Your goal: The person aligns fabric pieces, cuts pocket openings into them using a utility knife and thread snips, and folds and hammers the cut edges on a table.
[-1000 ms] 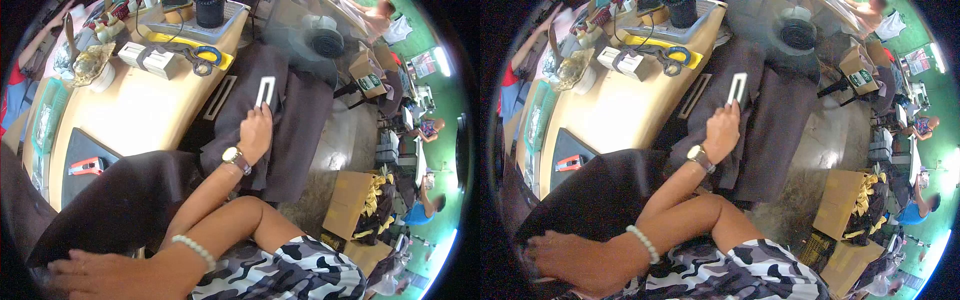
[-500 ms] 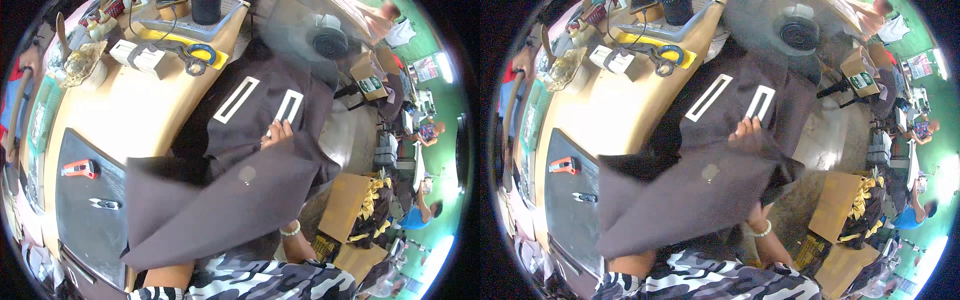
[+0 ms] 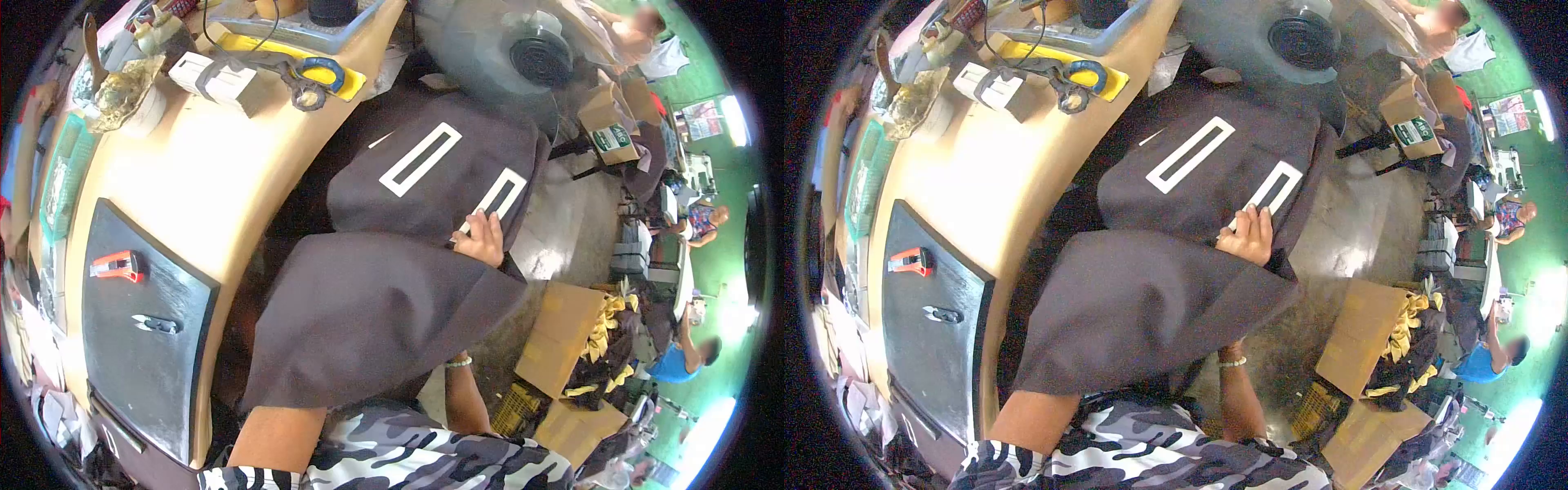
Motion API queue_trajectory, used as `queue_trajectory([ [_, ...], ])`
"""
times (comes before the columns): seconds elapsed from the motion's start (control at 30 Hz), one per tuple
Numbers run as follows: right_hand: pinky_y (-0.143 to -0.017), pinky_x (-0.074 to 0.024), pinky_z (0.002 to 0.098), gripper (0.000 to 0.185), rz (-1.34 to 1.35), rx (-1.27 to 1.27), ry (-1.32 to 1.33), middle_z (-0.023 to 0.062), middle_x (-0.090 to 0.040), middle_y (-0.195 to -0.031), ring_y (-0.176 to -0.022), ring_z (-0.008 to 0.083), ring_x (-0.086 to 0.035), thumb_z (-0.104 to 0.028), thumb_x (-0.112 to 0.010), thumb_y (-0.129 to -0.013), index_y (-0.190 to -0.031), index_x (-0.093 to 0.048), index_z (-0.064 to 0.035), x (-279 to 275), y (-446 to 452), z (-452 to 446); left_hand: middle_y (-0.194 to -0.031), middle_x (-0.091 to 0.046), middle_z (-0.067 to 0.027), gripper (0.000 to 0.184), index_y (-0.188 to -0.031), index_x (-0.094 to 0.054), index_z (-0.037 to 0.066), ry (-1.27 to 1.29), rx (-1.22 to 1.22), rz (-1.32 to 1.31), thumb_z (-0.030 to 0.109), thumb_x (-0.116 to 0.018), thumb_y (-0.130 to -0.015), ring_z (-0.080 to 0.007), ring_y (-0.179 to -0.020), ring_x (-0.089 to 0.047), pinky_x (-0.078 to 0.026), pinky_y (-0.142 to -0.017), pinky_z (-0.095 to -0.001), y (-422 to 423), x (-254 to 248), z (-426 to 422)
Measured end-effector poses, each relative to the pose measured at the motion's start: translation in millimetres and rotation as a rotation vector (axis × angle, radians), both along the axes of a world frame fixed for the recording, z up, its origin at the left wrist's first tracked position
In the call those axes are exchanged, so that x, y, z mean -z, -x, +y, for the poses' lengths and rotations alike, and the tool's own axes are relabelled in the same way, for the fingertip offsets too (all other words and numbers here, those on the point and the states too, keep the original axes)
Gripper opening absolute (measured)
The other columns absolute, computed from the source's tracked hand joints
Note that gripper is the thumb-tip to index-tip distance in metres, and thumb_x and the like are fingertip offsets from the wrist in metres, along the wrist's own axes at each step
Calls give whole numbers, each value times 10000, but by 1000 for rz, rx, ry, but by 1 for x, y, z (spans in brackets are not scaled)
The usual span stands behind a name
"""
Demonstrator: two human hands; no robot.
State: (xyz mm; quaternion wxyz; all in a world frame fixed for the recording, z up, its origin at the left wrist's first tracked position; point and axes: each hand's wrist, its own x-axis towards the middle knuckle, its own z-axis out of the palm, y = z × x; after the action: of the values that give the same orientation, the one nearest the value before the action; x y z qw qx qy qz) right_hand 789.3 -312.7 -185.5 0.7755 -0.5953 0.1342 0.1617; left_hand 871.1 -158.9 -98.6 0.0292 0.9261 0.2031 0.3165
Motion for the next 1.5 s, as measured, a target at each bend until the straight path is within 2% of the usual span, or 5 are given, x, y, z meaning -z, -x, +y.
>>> queue_trajectory([
  [0.27,-938,-357,403,429,-150,-60,121,144,-409,-1223,-1059,283,-432,-274,-430,-897,-1208,-432,22,-9,-14,-5,-1262,-486,-173,405,-1128,-557,67,689,337,193,282,-599,-789,-301,-1123,-519,-515,-832,-434,27,-23,45],
  [0.77,-944,-380,441,187,-905,-45,1026,191,-483,-1211,-1073,334,-490,-27,-552,-825,-1003,-597,8,-84,-18,-39,-1445,-289,-158,947,-1393,-309,115,540,188,245,648,-621,-675,-352,-1353,-229,-210,-1042,-617,67,-47,65],
  [1.03,-969,-378,399,386,-438,-39,3,141,-515,-1210,-1076,280,-510,-63,-533,-782,-1158,-523,28,-155,-22,-6,-1323,-482,-142,654,-1249,-515,49,165,14,33,519,-566,-797,-323,-1278,-393,-251,-1043,-568,130,5,64],
  [1.3,-886,-419,296,314,-294,-782,145,68,-619,-1069,-986,158,-561,-24,-616,-814,-1116,-565,48,-233,35,115,-1180,-568,-209,514,-1065,-590,-64,1553,271,677,382,-604,-808,-335,-1151,-510,-371,-976,-406,377,-81,94],
  [1.5,-1023,-304,303,573,-120,-941,-340,117,-429,-1295,-1180,166,-413,-8,-453,-887,-1399,-196,13,-251,94,208,-1107,-584,-297,667,-1033,-625,-106,1563,83,-412,429,-757,-658,-381,-1112,-543,-394,-980,-409,454,-171,81],
])
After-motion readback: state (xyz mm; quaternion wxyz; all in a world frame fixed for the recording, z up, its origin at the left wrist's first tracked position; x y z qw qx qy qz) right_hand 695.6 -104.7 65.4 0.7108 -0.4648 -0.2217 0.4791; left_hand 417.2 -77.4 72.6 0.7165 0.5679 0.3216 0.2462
